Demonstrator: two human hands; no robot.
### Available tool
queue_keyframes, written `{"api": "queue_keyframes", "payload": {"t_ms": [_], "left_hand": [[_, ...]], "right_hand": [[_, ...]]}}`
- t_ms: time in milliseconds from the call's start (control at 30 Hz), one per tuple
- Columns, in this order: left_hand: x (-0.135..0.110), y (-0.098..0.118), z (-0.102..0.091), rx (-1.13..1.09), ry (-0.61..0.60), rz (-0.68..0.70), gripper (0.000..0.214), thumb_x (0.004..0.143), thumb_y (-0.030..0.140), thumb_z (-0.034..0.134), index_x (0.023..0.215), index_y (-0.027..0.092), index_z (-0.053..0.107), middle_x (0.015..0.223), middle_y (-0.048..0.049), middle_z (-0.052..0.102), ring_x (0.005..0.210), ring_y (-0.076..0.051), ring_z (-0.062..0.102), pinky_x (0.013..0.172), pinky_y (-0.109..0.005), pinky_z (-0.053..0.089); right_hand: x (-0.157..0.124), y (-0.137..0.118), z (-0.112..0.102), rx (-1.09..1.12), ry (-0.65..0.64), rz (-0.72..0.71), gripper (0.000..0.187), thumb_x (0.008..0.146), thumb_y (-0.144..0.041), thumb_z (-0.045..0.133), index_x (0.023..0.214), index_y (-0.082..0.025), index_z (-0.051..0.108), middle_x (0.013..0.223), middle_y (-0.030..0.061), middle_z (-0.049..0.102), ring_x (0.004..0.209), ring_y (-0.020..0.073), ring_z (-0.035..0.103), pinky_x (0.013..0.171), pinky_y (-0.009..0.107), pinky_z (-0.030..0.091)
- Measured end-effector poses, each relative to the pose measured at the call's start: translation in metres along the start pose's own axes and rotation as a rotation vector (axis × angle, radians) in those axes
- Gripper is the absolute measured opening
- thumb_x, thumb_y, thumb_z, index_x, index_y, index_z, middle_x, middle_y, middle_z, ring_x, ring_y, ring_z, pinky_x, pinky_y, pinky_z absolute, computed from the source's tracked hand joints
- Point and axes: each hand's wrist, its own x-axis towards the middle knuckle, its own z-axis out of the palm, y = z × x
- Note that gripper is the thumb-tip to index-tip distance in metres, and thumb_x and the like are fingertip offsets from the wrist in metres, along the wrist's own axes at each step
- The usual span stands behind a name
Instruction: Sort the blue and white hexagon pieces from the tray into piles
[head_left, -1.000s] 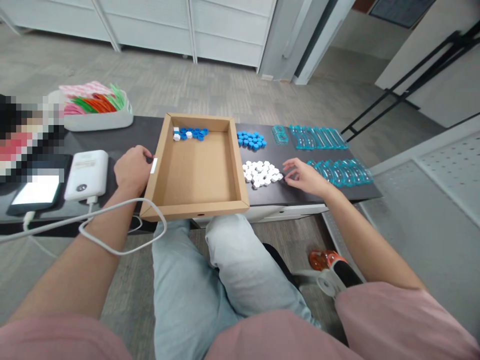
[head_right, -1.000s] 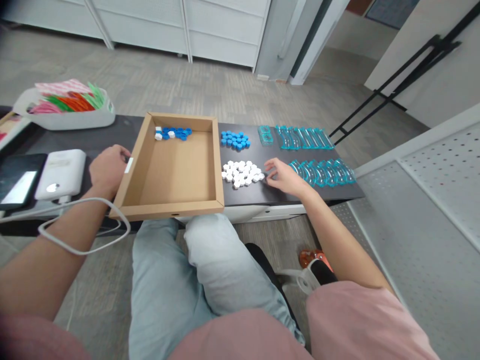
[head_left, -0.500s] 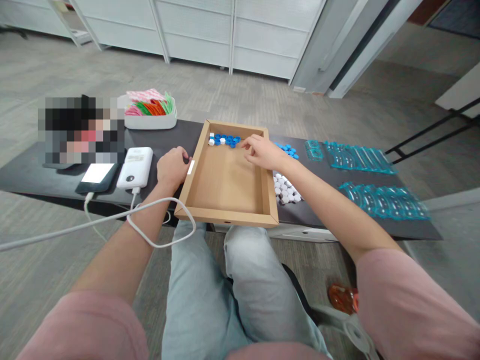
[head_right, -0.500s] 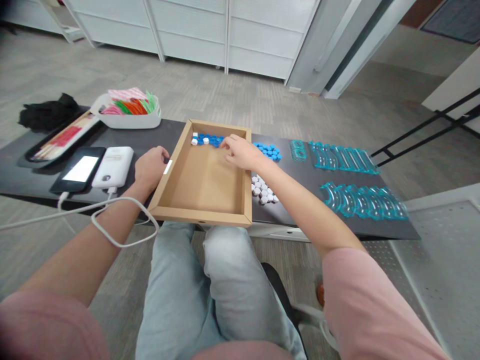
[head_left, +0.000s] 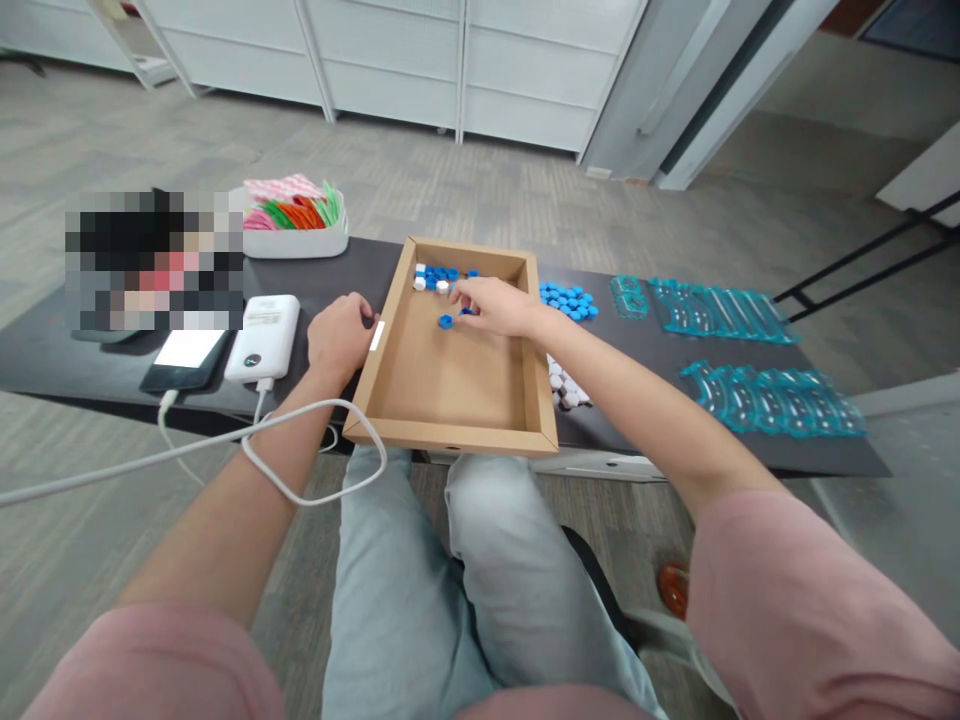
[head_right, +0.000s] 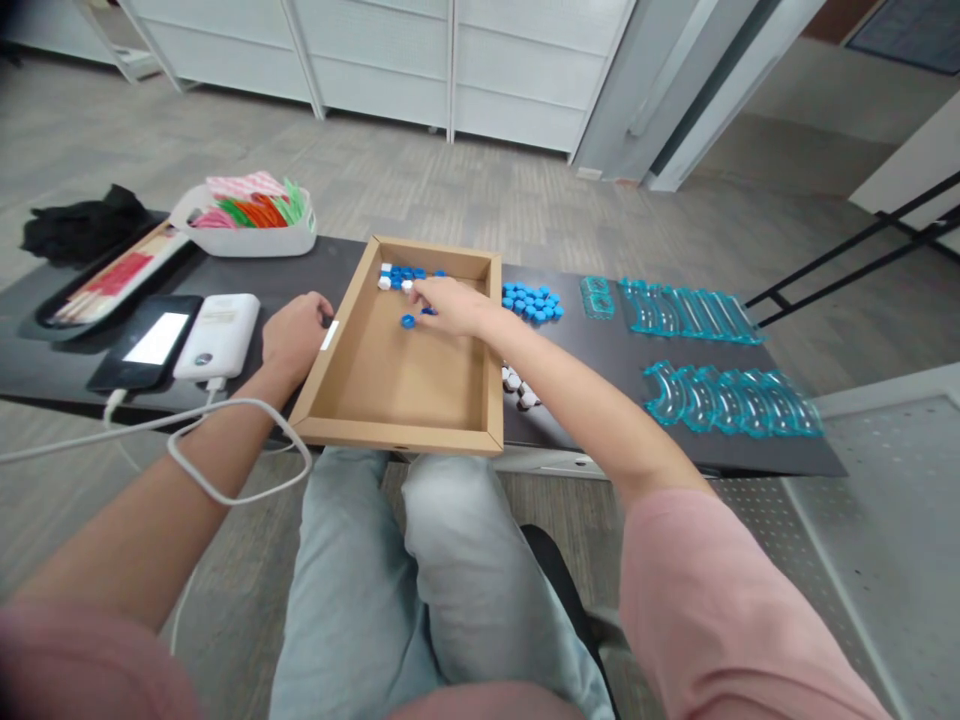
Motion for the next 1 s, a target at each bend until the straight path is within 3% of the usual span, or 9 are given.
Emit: {"api": "queue_keyframes", "payload": {"t_ms": [133,300,467,567,700,833,1000], "left_hand": [[0.0,-0.001,0.0,0.002,0.009,-0.008,0.022,0.105,0.032,0.068,0.123,0.024,0.079,0.127,-0.0148,0.083,0.115,-0.035,0.078,0.095,-0.042,0.056],[0.002,-0.004,0.0,-0.007,0.004,-0.014,0.018,0.104,0.03,0.067,0.118,0.024,0.078,0.124,-0.0133,0.083,0.112,-0.033,0.077,0.088,-0.038,0.052],[0.004,-0.005,-0.002,0.003,-0.01,-0.037,0.016,0.105,0.029,0.064,0.114,0.024,0.076,0.117,-0.0103,0.08,0.103,-0.028,0.072,0.081,-0.035,0.044],[0.005,-0.006,-0.002,0.029,-0.044,-0.049,0.016,0.109,0.027,0.058,0.113,0.022,0.073,0.119,-0.011,0.08,0.102,-0.027,0.069,0.08,-0.034,0.04],[0.01,-0.008,-0.003,0.075,-0.056,-0.113,0.011,0.108,0.026,0.059,0.11,0.025,0.069,0.123,-0.01,0.082,0.109,-0.028,0.071,0.081,-0.033,0.04],[0.012,-0.006,-0.006,0.109,-0.072,-0.147,0.005,0.105,0.029,0.061,0.104,0.027,0.066,0.123,-0.0102,0.084,0.114,-0.032,0.074,0.082,-0.033,0.042],[0.009,0.002,-0.011,0.131,-0.057,-0.138,0.009,0.105,0.03,0.059,0.096,0.029,0.058,0.113,-0.0097,0.084,0.112,-0.034,0.076,0.082,-0.034,0.044]], "right_hand": [[-0.067,0.034,-0.035,0.133,0.235,0.02,0.031,0.105,-0.031,0.077,0.134,-0.024,0.085,0.135,0.0134,0.081,0.109,0.0277,0.079,0.099,0.043,0.066],[-0.146,0.111,-0.067,0.218,0.572,0.333,0.024,0.103,-0.04,0.078,0.121,-0.027,0.085,0.121,0.0101,0.082,0.101,0.0281,0.08,0.094,0.045,0.068],[-0.163,0.168,-0.059,0.194,0.769,0.541,0.013,0.096,-0.035,0.083,0.104,-0.026,0.076,0.103,0.0083,0.084,0.099,0.0299,0.079,0.102,0.049,0.065],[-0.155,0.182,-0.048,0.111,0.726,0.608,0.016,0.094,-0.035,0.086,0.1,-0.026,0.074,0.101,0.0089,0.084,0.099,0.032,0.077,0.102,0.05,0.063],[-0.15,0.19,-0.038,-0.043,0.593,0.691,0.015,0.102,-0.041,0.081,0.104,-0.026,0.077,0.096,0.0111,0.081,0.108,0.0388,0.075,0.11,0.057,0.055],[-0.149,0.185,-0.032,-0.132,0.527,0.687,0.023,0.109,-0.045,0.074,0.114,-0.023,0.08,0.105,0.0164,0.085,0.121,0.0454,0.072,0.118,0.065,0.045],[-0.141,0.175,-0.029,-0.105,0.436,0.654,0.024,0.114,-0.043,0.067,0.112,-0.026,0.083,0.117,0.0163,0.089,0.125,0.0443,0.068,0.119,0.061,0.04]]}}
